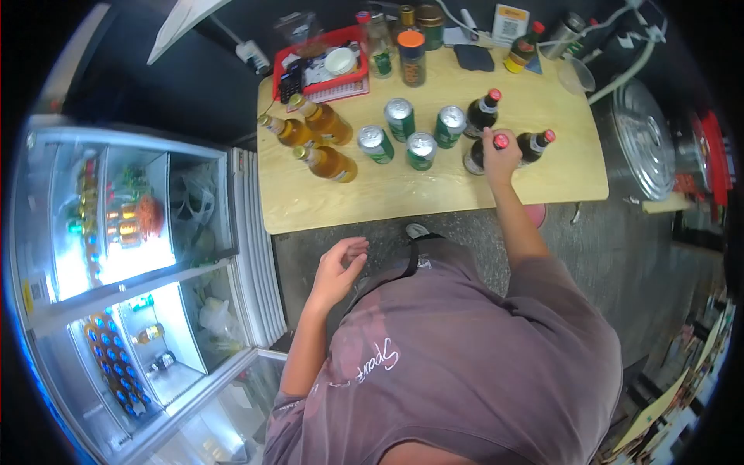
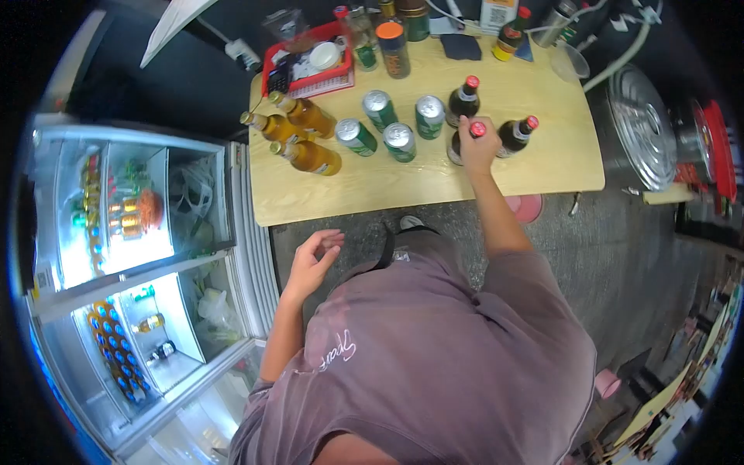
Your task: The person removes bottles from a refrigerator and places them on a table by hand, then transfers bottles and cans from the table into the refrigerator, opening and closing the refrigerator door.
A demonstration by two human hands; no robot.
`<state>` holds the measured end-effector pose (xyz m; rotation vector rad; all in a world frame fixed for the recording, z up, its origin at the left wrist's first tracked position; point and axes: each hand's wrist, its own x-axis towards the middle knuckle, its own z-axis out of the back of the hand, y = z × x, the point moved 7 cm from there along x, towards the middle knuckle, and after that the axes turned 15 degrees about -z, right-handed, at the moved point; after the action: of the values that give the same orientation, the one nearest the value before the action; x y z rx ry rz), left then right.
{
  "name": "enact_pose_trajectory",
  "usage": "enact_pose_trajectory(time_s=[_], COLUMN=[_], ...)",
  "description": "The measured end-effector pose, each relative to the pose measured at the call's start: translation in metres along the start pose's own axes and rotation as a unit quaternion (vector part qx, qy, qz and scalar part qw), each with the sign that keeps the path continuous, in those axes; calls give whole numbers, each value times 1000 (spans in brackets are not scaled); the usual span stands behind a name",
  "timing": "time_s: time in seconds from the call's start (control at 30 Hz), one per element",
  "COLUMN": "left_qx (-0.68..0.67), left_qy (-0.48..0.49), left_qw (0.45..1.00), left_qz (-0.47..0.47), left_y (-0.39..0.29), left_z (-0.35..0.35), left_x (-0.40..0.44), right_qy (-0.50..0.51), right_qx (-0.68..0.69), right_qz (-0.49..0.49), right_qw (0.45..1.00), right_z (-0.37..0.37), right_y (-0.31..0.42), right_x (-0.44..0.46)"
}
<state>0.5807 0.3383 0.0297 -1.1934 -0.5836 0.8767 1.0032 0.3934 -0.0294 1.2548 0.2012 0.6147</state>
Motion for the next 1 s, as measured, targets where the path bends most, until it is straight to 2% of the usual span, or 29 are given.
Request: enact_pose_trajectory(time_s=[0.1, 0.17, 0.2, 0.27, 0.3, 0.37, 0.47, 0.57, 0.6, 0.63, 0.67, 0.73, 0.77, 0.8, 0.87, 0.97, 1.0], left_qx=[-4, 6, -5, -10, -18, -9, 66, 174, 241, 308, 372, 429, 469, 538, 523, 658, 629], left_qy=[0, -26, -47, -101, -132, -210, -298, -402, -446, -485, -519, -596, -641, -649, -763, -732, -765], left_qw=[1000, 999, 999, 995, 991, 977, 951, 897, 860, 817, 768, 678, 607, 535, 375, 38, -19], left_qz=[17, 25, 24, -4, -7, -15, -41, -65, -65, -61, -51, -29, -10, 53, 58, 173, 137], left_y=[11, 10, 8, 8, 10, 10, -4, -17, -25, -35, -46, -66, -80, -96, -108, -150, -156], left_z=[6, 14, 19, 32, 39, 57, 87, 112, 120, 127, 131, 139, 136, 127, 99, 31, 12], left_x=[-12, -25, -34, -52, -63, -86, -127, -184, -209, -240, -273, -345, -383, -420, -495, -584, -612], right_qy=[24, 42, 51, 40, 40, 66, 153, 334, 346, 364, 398, 455, 479, 499, 552, 597, 614], right_qx=[-1, -5, -16, 19, -9, 72, 164, 278, 276, 262, 275, 284, 280, 287, 283, 282, 281], right_qz=[58, 81, 58, 267, 310, 358, 371, 355, 377, 441, 464, 499, 513, 535, 541, 564, 569], right_qw=[998, 996, 997, 963, 950, 929, 901, 828, 813, 778, 742, 680, 655, 619, 568, 497, 470], right_z=[6, 14, 20, 29, 28, 13, -31, -89, -103, -105, -117, -132, -135, -139, -150, -146, -145], right_y=[13, -2, -1, 62, 102, 178, 232, 271, 283, 315, 329, 355, 367, 376, 388, 408, 412], right_x=[-2, 8, 15, 6, -5, -38, -75, -144, -171, -213, -246, -311, -342, -371, -420, -492, -513])
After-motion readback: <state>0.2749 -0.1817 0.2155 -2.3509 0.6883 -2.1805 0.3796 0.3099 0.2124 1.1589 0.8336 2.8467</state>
